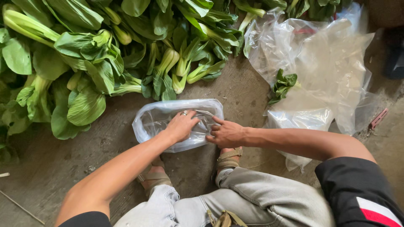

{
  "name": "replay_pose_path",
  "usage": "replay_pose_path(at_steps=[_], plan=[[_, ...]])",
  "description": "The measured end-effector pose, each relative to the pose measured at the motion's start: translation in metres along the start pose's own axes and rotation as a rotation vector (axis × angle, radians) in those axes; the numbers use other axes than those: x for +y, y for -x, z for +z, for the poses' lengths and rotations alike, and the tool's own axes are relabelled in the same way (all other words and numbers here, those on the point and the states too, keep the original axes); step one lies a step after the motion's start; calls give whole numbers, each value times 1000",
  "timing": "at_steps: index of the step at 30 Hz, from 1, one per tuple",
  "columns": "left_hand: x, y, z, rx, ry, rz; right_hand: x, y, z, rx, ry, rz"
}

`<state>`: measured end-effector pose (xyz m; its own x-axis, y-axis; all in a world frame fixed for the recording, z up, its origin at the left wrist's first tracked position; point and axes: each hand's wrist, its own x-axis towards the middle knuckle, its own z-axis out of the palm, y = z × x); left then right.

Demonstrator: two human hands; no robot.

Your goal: The person sits on the floor and packs bok choy, picking individual heads from a large pile, gathering a handful at a time, and placing them into a plastic-lined basket, occasionally arranging the leaves inside the basket.

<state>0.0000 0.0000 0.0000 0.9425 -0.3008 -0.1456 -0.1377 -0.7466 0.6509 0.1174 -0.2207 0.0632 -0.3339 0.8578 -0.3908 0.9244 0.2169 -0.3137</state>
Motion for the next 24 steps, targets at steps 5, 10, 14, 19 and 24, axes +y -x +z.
replay_pose_path(at_steps=[5, 10, 14, 19, 24], plan=[[-12, 19, 13, 75, -187, 107, -6, -8, -9, -84, -104, 12], [-11, 22, 8, 29, -266, 127, 3, -16, -31, 79, -239, 11], [-10, 24, -4, -43, -125, 153, 40, -10, -57, 638, -446, 193], [13, 37, -55, -63, 121, -3, 127, 12, -99, 920, -1110, 633], [37, 54, -175, 69, 300, -7, 196, 7, -150, 1349, -1711, 819]])
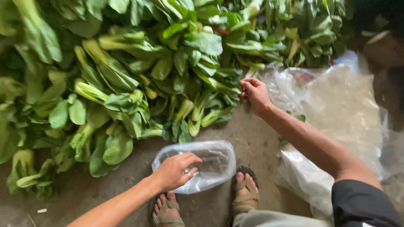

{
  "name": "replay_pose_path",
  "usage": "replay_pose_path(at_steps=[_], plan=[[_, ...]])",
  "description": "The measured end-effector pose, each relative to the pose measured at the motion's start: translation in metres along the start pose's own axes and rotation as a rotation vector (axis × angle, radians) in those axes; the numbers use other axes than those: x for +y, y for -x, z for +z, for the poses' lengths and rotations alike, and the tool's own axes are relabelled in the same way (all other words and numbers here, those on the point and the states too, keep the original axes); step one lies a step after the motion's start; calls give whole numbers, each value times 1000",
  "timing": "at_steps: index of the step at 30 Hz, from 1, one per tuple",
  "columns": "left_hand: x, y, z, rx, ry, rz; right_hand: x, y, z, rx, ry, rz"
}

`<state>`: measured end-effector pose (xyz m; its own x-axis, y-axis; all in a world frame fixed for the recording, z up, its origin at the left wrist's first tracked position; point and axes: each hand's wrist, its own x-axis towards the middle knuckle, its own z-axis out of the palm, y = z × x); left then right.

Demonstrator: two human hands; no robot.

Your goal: The person sits on the floor and packs bok choy, picking individual heads from a large pile, gathering a handful at a time, and placing them into a plastic-lined basket, occasionally arranging the leaves inside the basket.

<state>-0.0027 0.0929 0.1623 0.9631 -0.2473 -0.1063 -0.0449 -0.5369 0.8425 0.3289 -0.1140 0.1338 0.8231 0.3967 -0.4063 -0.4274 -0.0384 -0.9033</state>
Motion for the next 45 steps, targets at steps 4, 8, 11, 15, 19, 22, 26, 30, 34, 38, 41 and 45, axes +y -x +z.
replay_pose_path(at_steps=[4, 8, 11, 15, 19, 22, 26, 30, 34, 38, 41, 45], plan=[[10, 7, -55, 51, -211, -129, 0, 2, 49, -267, 70, -310], [-2, 31, -79, 453, -153, -277, 19, 49, 120, -739, 416, -243], [-26, 39, -106, 1067, 100, -429, 27, 87, 150, -1010, 615, -424], [-87, 29, -170, 1275, 497, -736, 14, 109, 160, -1037, 860, -327], [-136, 7, -187, 1025, 52, -1096, -12, 97, 179, -989, 817, -223], [-149, -8, -177, 1107, 112, -1010, -30, 72, 214, -902, 1130, -431], [-152, -5, -167, 1413, 562, -411, -34, 30, 292, -832, 1130, -753], [-146, 33, -157, 1542, 828, -126, -16, -11, 374, -465, 899, -990], [-146, 101, -164, 1713, 712, -117, 7, -43, 403, -153, 1228, -933], [-149, 153, -187, 1522, 364, -481, 23, -58, 394, -119, 1393, -1105], [-145, 149, -188, 1368, 228, -669, 29, -60, 383, -50, 1498, -1202], [-134, 120, -176, 1314, -121, -615, 21, -58, 366, -176, 1389, -1207]])
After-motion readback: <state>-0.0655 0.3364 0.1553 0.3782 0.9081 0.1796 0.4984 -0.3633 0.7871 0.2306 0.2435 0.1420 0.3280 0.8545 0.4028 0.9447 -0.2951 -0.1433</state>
